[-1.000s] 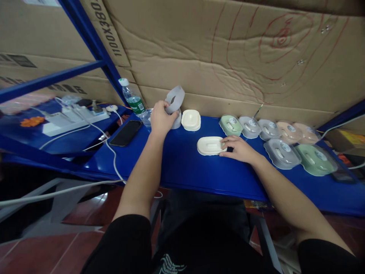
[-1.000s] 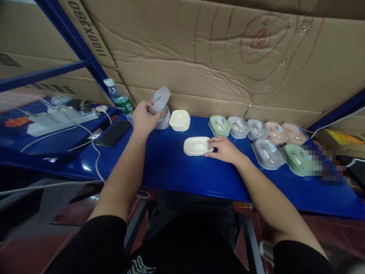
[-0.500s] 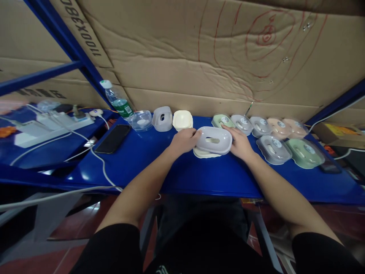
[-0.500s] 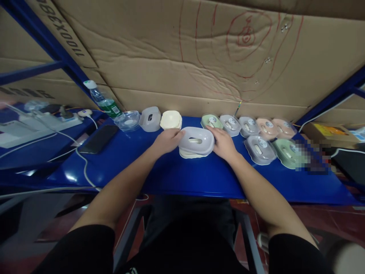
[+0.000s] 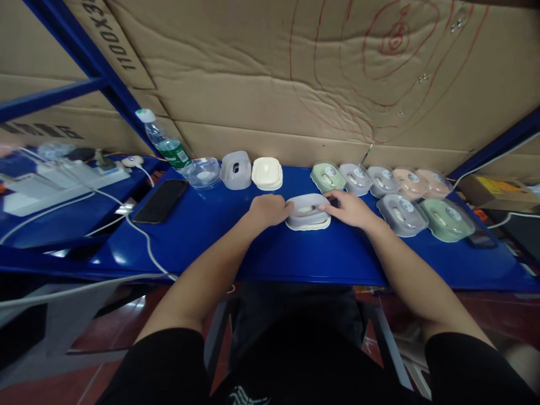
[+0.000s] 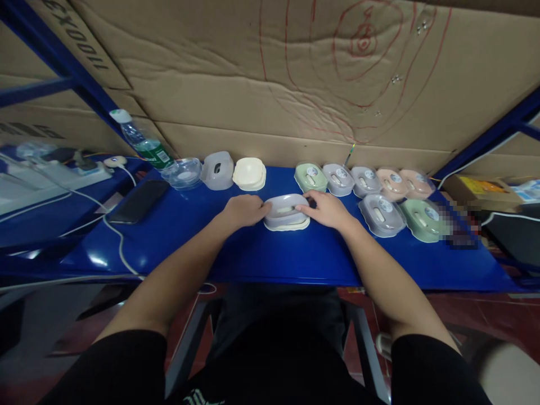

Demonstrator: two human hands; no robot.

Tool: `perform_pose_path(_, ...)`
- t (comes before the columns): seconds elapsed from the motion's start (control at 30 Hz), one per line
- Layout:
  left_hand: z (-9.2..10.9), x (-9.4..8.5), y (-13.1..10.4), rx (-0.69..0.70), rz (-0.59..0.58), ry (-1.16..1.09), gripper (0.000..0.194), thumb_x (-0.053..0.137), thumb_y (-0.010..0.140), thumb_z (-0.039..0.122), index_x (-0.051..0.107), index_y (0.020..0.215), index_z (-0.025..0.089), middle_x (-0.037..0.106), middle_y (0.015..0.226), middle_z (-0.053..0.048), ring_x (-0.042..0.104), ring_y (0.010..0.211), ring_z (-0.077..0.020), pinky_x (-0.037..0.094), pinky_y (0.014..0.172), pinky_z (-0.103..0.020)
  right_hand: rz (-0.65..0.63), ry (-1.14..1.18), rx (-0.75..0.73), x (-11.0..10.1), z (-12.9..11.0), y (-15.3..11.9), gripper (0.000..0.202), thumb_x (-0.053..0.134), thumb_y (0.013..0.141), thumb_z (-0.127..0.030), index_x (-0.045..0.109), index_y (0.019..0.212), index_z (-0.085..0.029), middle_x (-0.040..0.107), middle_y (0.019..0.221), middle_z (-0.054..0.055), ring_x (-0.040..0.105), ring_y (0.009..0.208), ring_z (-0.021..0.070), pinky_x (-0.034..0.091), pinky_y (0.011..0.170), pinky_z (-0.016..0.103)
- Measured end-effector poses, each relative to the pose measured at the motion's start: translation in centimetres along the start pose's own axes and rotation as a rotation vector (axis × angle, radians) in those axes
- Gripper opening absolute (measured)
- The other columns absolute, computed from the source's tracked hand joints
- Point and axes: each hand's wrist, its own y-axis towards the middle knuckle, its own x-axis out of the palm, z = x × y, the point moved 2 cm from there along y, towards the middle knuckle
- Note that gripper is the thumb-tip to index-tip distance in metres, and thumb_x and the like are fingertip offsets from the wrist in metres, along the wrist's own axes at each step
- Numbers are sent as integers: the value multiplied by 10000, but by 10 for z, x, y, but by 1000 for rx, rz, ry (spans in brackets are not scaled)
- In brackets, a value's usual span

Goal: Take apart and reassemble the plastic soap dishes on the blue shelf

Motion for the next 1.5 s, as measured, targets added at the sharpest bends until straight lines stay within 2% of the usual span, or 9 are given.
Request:
perform_pose_path(0.2,3,4,0,55,95,3,602,301,1085,481,809,1095,158,790,1147,-177,733,1117,-335,554,946,-448,-128,61,-151,5,2,-1,1091,858,699,-761,513,1597,-247,573,1605,159,579,1434,443,493,1165,625)
perform_pose_path(0.33,6,10,4,49,115,-17,588,333,1081,502,804,1055,151,790,1139,-182,733,1104,-339,546,932,-445,-163,27,-126,12,2,0,1126,883,655,-764,522,1596,-263,614,1559,150,599,1406,456,509,1151,643)
perform_pose_path(0.43,-2,4,9,39,138,-78,644,370,1056,647,801,971,176,793,1047,-167,733,1071,-337,542,900,-431,-156,17,-118,14,1,1,1141,864,667,-784,503,1606,-247,588,1583,165,589,1417,463,486,1174,653)
perform_pose_path(0.53,-34,-15,10,-102,319,-207,602,432,1038,672,795,973,196,777,1006,-158,730,1036,-346,540,877,-450,-158,11,-116,15,-1,1,1151,827,703,-802,470,1627,-217,538,1627,186,554,1454,467,465,1196,646)
perform_pose_path(0.67,-100,-39,4,-363,608,-274,306,616,990,421,761,1156,210,708,1263,-180,677,1197,-386,531,1001,-516,-183,-5,-95,15,-3,-1,1168,785,734,-826,423,1655,-204,487,1667,196,513,1494,461,448,1215,629)
perform_pose_path(0.77,-140,-41,2,-528,563,-238,333,736,887,340,745,1195,214,630,1417,-193,656,1230,-410,520,1040,-555,-197,-16,-82,14,-4,-2,1176,768,743,-833,402,1667,-206,467,1681,194,503,1505,456,445,1220,622)
perform_pose_path(0.9,-167,-35,5,-634,468,-284,288,745,860,274,745,1143,219,680,1364,-175,664,1214,-391,517,1031,-548,-197,-15,-83,13,-4,-2,1165,757,748,-841,397,1673,-231,463,1689,178,495,1508,465,449,1213,641)
perform_pose_path(1.17,-174,-33,6,-681,485,-308,438,644,915,193,659,1352,230,700,1377,-188,651,1286,-388,511,1043,-518,-191,-20,-86,12,-5,-3,1140,754,752,-841,413,1666,-252,477,1682,167,511,1487,489,459,1192,663)
perform_pose_path(1.5,-175,-40,-5,-648,640,-350,311,703,928,303,741,1221,207,737,1281,-102,632,1209,-343,504,1030,-520,-167,-15,-95,14,-4,-3,1119,764,758,-826,414,1660,-263,501,1662,166,541,1463,479,482,1171,653)
